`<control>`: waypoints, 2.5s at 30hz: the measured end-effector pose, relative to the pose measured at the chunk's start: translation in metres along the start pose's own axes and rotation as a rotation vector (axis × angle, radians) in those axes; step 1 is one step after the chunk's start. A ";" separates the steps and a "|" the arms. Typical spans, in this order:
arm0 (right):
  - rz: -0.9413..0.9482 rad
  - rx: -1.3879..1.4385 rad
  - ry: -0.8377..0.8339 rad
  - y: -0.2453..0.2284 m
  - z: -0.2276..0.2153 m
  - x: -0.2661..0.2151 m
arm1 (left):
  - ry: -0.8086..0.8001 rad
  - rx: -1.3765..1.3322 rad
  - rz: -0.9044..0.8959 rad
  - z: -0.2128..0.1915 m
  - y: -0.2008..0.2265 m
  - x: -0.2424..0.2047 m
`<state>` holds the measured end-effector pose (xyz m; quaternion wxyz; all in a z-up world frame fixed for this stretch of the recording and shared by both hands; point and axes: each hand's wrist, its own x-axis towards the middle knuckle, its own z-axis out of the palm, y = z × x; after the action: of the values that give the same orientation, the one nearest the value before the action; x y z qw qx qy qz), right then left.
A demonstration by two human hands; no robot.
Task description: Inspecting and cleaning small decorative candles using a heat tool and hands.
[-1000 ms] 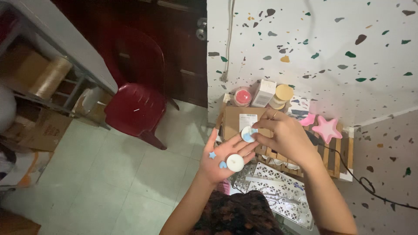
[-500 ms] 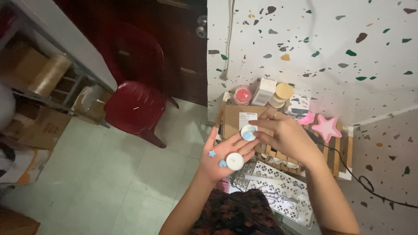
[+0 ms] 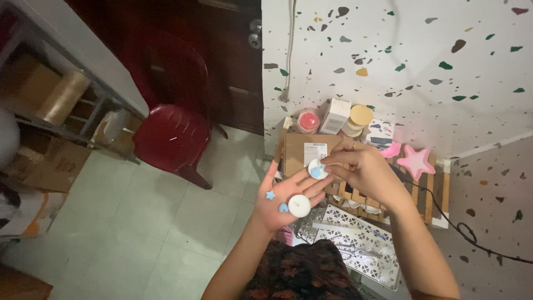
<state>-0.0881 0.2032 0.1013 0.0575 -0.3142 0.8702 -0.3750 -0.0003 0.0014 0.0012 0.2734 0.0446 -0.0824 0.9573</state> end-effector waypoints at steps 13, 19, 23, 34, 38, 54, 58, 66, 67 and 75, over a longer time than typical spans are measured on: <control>-0.022 0.008 -0.018 0.014 0.002 -0.005 | -0.004 0.019 -0.010 0.000 -0.005 0.001; 0.052 0.056 -0.035 0.015 -0.004 -0.006 | 0.020 0.123 -0.010 0.000 -0.005 0.002; -0.033 0.142 0.095 0.035 -0.003 -0.015 | 0.022 0.100 -0.003 -0.005 -0.004 0.003; 0.036 0.132 0.032 0.062 0.043 -0.014 | 0.058 0.065 -0.018 -0.033 0.002 0.005; 0.201 0.199 0.274 0.147 0.088 -0.001 | 0.036 0.085 0.028 -0.046 0.009 -0.003; 0.301 0.023 0.725 0.266 0.208 -0.034 | -0.002 0.035 0.291 -0.055 0.019 0.002; 0.566 0.364 0.596 0.154 0.204 -0.076 | 0.002 0.081 0.299 -0.062 0.019 0.011; 0.152 0.252 0.505 0.046 0.155 -0.083 | -0.121 0.087 0.106 -0.068 -0.001 0.029; 0.153 0.250 0.509 0.049 0.155 -0.083 | -0.122 0.086 0.101 -0.065 -0.002 0.030; 0.041 0.149 0.568 0.070 0.125 -0.068 | -0.120 0.117 -0.035 -0.096 0.009 0.027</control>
<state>-0.0271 0.2026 -0.0456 -0.1578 -0.1739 0.8277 -0.5097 -0.0318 0.0256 -0.0909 0.2815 0.1193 -0.0417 0.9512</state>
